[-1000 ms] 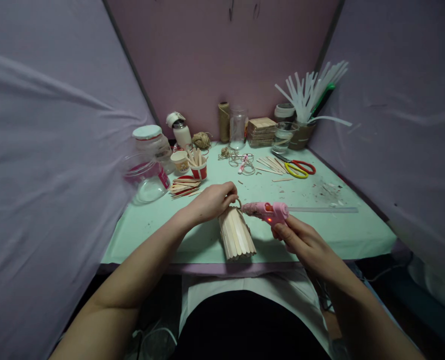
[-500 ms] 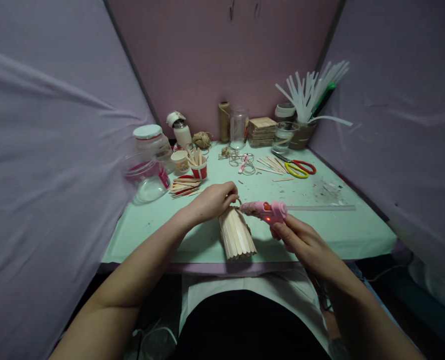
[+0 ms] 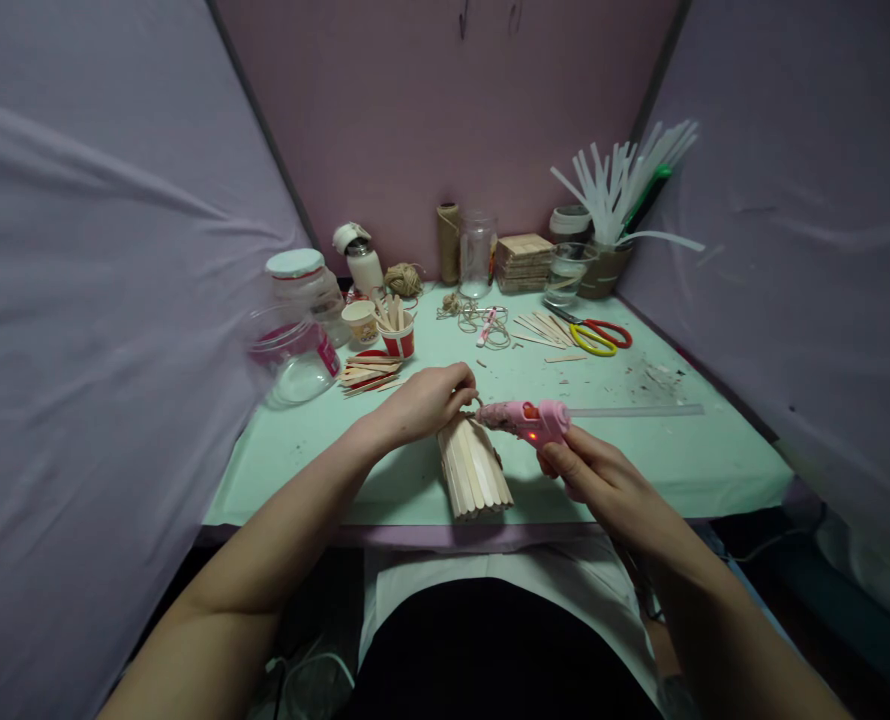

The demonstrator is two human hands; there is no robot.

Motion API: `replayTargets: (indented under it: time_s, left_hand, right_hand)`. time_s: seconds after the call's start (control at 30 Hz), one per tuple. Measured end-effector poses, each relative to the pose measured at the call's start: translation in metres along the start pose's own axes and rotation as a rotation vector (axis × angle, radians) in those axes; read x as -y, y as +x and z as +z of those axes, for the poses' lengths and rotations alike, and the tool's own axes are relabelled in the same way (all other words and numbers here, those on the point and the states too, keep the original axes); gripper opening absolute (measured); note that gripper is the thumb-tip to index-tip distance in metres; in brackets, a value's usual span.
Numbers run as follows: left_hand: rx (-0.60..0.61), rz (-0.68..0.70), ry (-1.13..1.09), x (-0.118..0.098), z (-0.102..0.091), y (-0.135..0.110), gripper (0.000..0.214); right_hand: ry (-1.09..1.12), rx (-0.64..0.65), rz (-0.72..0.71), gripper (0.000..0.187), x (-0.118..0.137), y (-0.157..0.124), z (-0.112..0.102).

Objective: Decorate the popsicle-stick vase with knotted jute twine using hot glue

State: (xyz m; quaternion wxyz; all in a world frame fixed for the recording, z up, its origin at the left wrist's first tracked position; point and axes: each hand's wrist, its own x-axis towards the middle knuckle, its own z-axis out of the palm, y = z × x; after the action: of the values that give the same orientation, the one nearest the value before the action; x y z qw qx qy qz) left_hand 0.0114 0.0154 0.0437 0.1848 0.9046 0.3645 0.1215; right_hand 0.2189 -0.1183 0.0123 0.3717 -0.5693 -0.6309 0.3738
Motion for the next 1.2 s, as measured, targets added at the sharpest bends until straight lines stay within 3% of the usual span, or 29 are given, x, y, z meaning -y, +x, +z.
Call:
replayTargets:
  time_s: [1.2]
  left_hand:
    - [-0.013, 0.016, 0.030, 0.0029, 0.0011, 0.0014, 0.019]
  right_hand:
    - [0.034, 0.064, -0.049, 0.032, 0.0076, 0.0067, 0.0047]
